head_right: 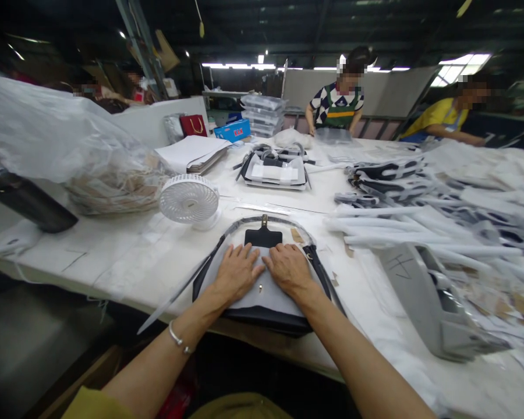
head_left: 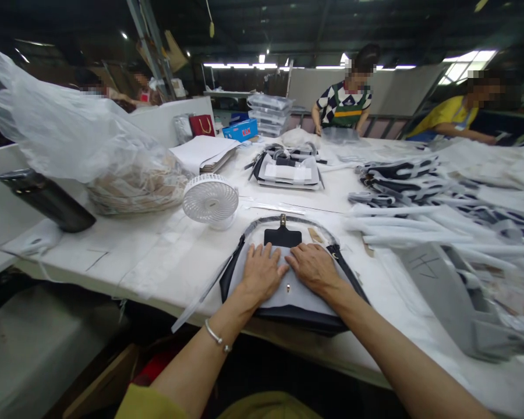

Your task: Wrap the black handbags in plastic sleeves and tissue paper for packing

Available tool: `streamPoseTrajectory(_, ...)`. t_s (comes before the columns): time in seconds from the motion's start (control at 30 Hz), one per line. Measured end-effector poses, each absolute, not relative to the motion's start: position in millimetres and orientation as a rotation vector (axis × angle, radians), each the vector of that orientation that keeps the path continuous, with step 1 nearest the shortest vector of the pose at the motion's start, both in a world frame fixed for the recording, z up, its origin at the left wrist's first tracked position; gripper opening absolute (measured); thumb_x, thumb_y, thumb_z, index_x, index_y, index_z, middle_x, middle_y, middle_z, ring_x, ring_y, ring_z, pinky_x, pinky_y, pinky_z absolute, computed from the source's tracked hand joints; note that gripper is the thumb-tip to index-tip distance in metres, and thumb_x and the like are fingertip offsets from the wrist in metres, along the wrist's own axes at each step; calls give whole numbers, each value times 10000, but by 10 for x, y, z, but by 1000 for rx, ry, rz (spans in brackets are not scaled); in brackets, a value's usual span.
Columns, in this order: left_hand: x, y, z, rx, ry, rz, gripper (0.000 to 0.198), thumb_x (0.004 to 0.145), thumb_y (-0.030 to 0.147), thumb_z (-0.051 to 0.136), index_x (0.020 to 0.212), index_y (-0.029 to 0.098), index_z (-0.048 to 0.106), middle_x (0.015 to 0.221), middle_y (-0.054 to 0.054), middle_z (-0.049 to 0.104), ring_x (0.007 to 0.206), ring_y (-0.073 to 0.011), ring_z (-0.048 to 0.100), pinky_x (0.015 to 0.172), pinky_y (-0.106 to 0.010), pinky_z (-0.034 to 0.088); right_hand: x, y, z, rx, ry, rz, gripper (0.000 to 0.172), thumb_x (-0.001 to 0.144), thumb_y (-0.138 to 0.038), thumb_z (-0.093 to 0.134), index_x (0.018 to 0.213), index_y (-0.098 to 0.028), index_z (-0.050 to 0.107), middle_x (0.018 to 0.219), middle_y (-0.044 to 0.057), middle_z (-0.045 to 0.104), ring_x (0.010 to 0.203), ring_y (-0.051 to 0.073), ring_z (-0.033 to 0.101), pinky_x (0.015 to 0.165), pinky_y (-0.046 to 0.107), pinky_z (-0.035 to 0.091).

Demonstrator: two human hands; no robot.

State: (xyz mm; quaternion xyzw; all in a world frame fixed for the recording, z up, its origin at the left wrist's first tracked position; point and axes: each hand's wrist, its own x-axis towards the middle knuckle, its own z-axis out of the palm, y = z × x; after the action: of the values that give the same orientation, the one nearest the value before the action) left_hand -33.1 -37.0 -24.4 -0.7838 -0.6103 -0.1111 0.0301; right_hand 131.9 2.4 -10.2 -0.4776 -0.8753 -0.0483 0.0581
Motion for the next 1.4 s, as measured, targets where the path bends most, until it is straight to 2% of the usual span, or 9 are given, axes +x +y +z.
streamPoseTrajectory(0.33,-353,-256,-192,-2348,-1886,-359,441,937,566,471,992,155,619,969,-119,653,962,-268,590,888,-406,394,1357,134,-102,-1705,-2542,-85,492,1035,-414,316,890,-162,713,893,126,745,789,217,680,745,323,442)
streamPoseTrajectory(0.43,-349,-224,-235,-2302,-1903,-399,412,956,529,462,960,148,620,945,-113,653,932,-256,586,867,-393,392,1390,154,-133,-1715,-2488,-166,513,1029,-418,325,880,-139,730,917,156,744,898,263,672,844,379,430)
streamPoseTrajectory(0.53,-360,-233,-250,-2245,-1923,-439,364,970,473,463,950,151,632,954,-109,656,952,-256,574,881,-396,387,1409,163,-153,-1761,-2402,-251,539,1021,-438,342,865,-124,751,940,183,743,1002,310,646,955,454,378)
streamPoseTrajectory(0.7,-392,-253,-214,-2130,-1944,-510,308,982,395,461,947,168,665,962,-109,684,1057,-287,560,1046,-504,274,1415,217,-113,-1906,-2457,-158,580,1023,-429,307,873,-108,765,889,207,750,848,303,692,786,421,450)
streamPoseTrajectory(0.9,-410,-167,-184,-2169,-2058,-475,411,999,404,410,887,130,694,885,-144,715,939,-312,614,922,-520,335,1410,273,-75,-1985,-2555,-39,515,1004,-332,315,869,-120,764,894,193,755,829,288,715,769,392,468)
streamPoseTrajectory(1.03,-412,-127,-230,-2187,-2027,-531,384,985,400,456,881,125,702,880,-139,715,956,-298,613,996,-507,293,1383,285,-84,-2019,-2585,-63,472,983,-293,317,848,-144,745,892,175,752,832,278,711,758,377,472)
streamPoseTrajectory(1.17,-414,-113,-306,-2184,-1999,-596,351,968,393,500,896,111,696,868,-136,709,960,-285,612,1061,-498,248,1374,279,-147,-1956,-2368,-172,371,940,-289,390,1140,-110,647,1113,182,698,966,296,669,797,379,471)
streamPoseTrajectory(1.27,-421,-111,-331,-2193,-1998,-614,356,968,392,498,905,99,690,867,-140,708,959,-287,613,1061,-497,258,1406,296,-204,-1837,-2279,-47,541,913,-282,430,1422,-99,416,1289,180,614,1078,297,625,867,384,457)
streamPoseTrajectory(1.4,-427,-113,-321,-2199,-2003,-622,355,967,391,500,910,97,692,874,-144,709,966,-286,610,1064,-496,259,1477,347,-235,-1826,-2139,312,660,874,-336,497,1485,-153,326,1132,114,684,967,279,652,863,402,459)
